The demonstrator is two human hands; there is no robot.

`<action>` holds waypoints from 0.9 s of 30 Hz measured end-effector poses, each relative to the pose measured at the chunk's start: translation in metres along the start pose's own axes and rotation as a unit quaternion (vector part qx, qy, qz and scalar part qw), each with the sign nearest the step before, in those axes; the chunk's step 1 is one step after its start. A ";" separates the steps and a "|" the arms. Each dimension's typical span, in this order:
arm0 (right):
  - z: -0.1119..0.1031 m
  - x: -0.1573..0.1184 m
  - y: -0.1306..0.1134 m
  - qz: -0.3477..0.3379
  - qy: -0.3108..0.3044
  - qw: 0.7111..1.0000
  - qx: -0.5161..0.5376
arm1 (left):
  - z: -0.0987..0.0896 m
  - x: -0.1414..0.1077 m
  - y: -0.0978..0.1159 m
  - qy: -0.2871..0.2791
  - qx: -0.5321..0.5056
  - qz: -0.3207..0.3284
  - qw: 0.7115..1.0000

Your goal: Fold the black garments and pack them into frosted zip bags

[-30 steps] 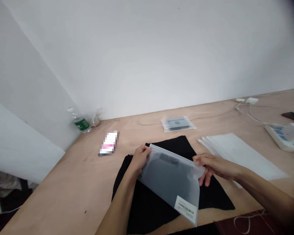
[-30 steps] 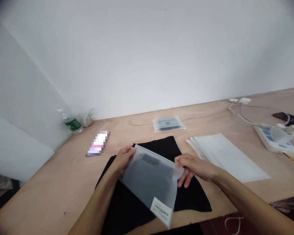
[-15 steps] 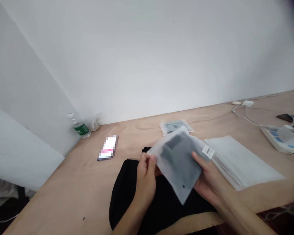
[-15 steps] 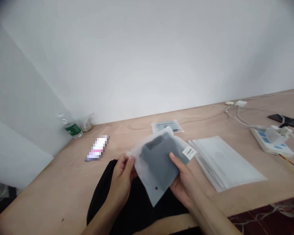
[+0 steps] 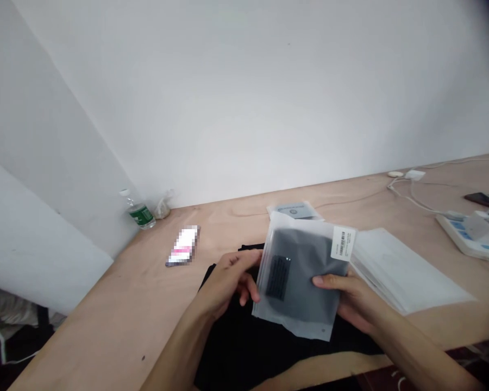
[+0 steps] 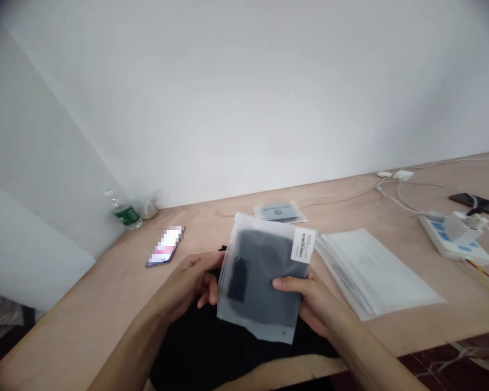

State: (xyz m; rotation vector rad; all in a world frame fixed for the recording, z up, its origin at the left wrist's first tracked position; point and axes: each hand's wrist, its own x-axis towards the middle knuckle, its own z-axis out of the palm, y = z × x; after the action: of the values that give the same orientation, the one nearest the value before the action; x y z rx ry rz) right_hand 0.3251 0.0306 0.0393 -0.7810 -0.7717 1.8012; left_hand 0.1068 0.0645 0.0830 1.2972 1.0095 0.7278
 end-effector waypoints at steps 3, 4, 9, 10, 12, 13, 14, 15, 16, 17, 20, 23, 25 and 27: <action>-0.002 0.000 -0.005 0.002 -0.013 1.000 -0.005 | -0.004 0.006 -0.003 -0.010 -0.034 -0.020 0.999; -0.001 0.000 -0.006 0.002 -0.020 1.000 -0.008 | -0.004 0.007 -0.004 -0.015 -0.026 -0.018 0.999; 0.006 0.002 -0.009 0.028 -0.030 0.999 -0.028 | 0.004 0.010 -0.006 -0.046 -0.001 0.003 0.999; 0.007 0.002 -0.008 0.034 -0.024 0.999 -0.033 | 0.006 0.011 -0.006 -0.050 -0.011 0.008 0.999; 0.008 0.004 -0.005 0.030 0.005 0.999 -0.039 | 0.011 0.013 -0.007 -0.043 -0.036 0.011 0.998; 0.006 0.005 -0.003 0.020 0.026 0.999 -0.042 | 0.012 0.014 -0.008 -0.028 -0.048 0.008 0.998; 0.004 0.006 0.000 0.007 0.051 0.998 -0.045 | 0.013 0.015 -0.010 -0.007 -0.057 0.001 0.998; 0.001 0.007 0.003 -0.006 0.077 0.996 -0.049 | 0.013 0.016 -0.012 0.015 -0.061 -0.007 0.998; -0.004 0.008 0.005 -0.017 0.101 0.993 -0.056 | 0.013 0.017 -0.013 0.034 -0.060 -0.013 0.998; -0.009 0.008 0.006 -0.026 0.126 0.990 -0.065 | 0.012 0.017 -0.015 0.048 -0.058 -0.013 0.997; -0.034 0.002 -0.006 -0.077 0.205 0.971 -0.094 | 0.009 0.016 -0.017 0.105 -0.065 0.015 0.992; -0.080 -0.012 -0.044 -0.185 0.321 0.913 -0.169 | 0.003 0.010 -0.018 0.173 -0.104 0.078 0.976; -0.123 -0.022 -0.073 -0.240 0.397 0.834 -0.298 | -0.002 0.007 -0.023 0.190 -0.088 0.143 0.967; -0.167 -0.029 -0.096 -0.213 0.373 0.805 -0.409 | -0.006 0.005 -0.033 0.190 -0.016 0.196 0.962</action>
State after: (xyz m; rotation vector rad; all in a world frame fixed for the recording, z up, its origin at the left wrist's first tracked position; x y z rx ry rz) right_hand 0.5166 0.0589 0.0214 -1.5918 -1.0555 0.5769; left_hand 0.1005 0.0663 0.0497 1.3746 1.0450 1.3318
